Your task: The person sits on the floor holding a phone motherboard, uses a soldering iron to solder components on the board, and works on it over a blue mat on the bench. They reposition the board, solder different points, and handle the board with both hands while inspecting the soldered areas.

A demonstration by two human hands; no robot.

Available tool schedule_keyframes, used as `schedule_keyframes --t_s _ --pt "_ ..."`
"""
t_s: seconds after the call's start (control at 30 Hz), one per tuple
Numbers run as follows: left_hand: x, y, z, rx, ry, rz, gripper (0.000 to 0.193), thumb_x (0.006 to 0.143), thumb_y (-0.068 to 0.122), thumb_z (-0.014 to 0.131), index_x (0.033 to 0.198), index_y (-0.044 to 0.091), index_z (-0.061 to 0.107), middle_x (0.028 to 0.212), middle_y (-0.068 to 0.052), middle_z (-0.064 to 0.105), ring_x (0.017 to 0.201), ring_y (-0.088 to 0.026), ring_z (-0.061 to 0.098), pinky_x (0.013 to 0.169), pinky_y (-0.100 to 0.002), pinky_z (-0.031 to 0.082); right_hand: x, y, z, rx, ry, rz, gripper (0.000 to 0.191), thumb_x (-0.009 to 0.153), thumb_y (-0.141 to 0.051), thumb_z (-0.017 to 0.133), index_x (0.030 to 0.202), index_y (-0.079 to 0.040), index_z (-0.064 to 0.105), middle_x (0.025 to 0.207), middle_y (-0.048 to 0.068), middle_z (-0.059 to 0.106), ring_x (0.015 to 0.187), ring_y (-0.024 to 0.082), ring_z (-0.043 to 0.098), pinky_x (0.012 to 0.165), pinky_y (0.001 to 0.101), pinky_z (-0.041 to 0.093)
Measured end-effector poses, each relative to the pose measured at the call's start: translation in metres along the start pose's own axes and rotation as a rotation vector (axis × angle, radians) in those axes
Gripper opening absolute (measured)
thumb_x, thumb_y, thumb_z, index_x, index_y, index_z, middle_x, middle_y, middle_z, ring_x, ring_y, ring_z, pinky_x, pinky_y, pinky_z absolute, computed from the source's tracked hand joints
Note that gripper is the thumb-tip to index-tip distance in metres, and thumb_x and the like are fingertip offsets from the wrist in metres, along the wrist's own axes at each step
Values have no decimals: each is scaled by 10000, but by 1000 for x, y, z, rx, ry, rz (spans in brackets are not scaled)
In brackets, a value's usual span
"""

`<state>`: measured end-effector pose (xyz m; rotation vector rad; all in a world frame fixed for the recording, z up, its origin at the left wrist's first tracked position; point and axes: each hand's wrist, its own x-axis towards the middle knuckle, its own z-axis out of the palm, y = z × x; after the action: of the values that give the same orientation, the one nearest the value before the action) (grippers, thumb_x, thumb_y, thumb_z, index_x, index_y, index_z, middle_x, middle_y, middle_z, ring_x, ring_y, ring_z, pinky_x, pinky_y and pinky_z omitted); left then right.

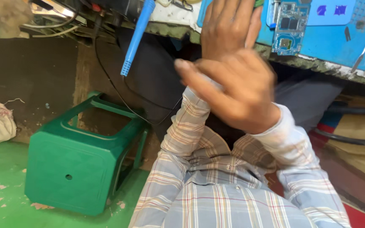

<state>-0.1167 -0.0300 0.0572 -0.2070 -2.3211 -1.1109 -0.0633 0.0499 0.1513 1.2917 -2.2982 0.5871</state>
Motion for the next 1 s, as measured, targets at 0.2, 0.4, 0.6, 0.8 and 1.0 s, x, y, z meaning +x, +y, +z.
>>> schedule_keyframes --t_s 0.2,0.4,0.6,0.8,1.0 --pt "-2 -4 -1 61 7 59 270 988 165 730 1218 98 608 1127 -83 596 1077 -311 579 945 -421 474 72 -25 56 -138 19 34 455 948 -82 683 1399 -56 627 810 26 489 679 161 510 635 319 436" --pt "1 -5 -1 46 41 65 305 946 139 732 1222 76 617 1100 -93 596 1070 -318 587 910 -417 483 58 -28 71 30 110 -88 325 1001 -18 745 1277 79 603 910 85 565 723 208 543 659 338 456" --pt "-2 -8 6 72 28 39 327 948 141 757 1239 81 621 1114 -81 595 1066 -297 589 902 -400 497 6 -24 5 390 80 -26 357 943 8 772 1163 89 503 903 196 683 799 323 730 711 474 624" --pt "-8 -4 9 98 36 -4 331 842 62 762 1125 48 591 1155 -125 591 1262 -364 590 1053 -447 500 -21 -2 25 291 573 536 248 1185 -243 539 1248 -23 442 932 158 660 692 253 689 643 350 588" --pt "-11 -3 16 -43 178 -59 419 866 36 715 1266 30 589 1301 -102 544 1291 -338 551 1063 -443 484 -6 29 38 551 568 636 285 1255 -265 557 1242 -6 441 988 146 620 767 202 671 704 319 614"
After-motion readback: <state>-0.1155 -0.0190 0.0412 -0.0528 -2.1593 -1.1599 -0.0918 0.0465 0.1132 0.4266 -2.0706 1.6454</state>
